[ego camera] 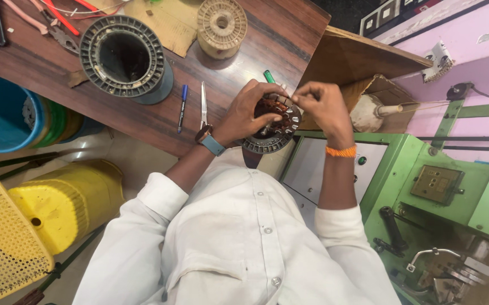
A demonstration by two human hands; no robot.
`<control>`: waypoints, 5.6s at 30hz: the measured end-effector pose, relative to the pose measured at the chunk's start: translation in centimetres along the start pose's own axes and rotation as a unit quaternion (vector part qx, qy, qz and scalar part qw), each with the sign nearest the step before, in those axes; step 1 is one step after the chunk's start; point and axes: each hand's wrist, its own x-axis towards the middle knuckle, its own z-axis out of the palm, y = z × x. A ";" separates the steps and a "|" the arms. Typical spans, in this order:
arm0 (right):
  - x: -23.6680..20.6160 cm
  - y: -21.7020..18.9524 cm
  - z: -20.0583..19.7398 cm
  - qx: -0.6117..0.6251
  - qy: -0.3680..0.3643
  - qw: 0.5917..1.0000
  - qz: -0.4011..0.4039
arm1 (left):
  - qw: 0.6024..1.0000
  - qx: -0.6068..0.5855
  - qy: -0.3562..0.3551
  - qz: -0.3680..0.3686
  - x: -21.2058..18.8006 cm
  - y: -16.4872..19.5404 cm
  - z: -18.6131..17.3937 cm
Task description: The person works at a workbench fitting copper wire windings into the slots of a motor armature stator, pressing and positioning the coils by hand and turning the component as they work around it. They hold the armature steady with one hand while seating wires with the other, with pliers and other motor parts on the bench.
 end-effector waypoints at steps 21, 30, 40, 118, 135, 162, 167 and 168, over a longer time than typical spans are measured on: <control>-8.2 -3.2 5.4 -0.102 0.130 0.980 -0.108 | 0.975 0.131 0.041 0.174 -0.4 -0.7 -0.1; -6.3 -4.0 2.6 -0.157 0.116 0.976 -0.093 | 0.992 0.056 0.083 0.073 -1.2 0.0 1.2; 0.5 -3.8 2.0 -0.098 0.025 0.993 -0.056 | 0.965 0.078 0.238 -0.080 -0.6 2.3 4.2; -2.1 -2.8 1.6 -0.088 0.101 0.986 -0.094 | 0.986 0.053 0.157 0.012 -0.4 0.7 2.4; 1.2 1.8 2.1 0.097 0.092 0.982 -0.132 | 0.992 0.066 0.104 0.023 0.5 1.7 0.9; -6.7 -1.3 3.3 -0.059 0.105 0.992 -0.035 | 0.998 0.037 -0.054 0.027 1.5 -0.2 -0.3; -7.7 -1.7 5.3 -0.017 0.145 0.989 -0.005 | 0.995 -0.043 -0.084 -0.030 1.6 -0.3 -0.6; -7.9 -1.7 5.6 -0.027 0.156 0.987 0.033 | 0.990 -0.087 -0.094 -0.064 1.6 -0.4 -0.6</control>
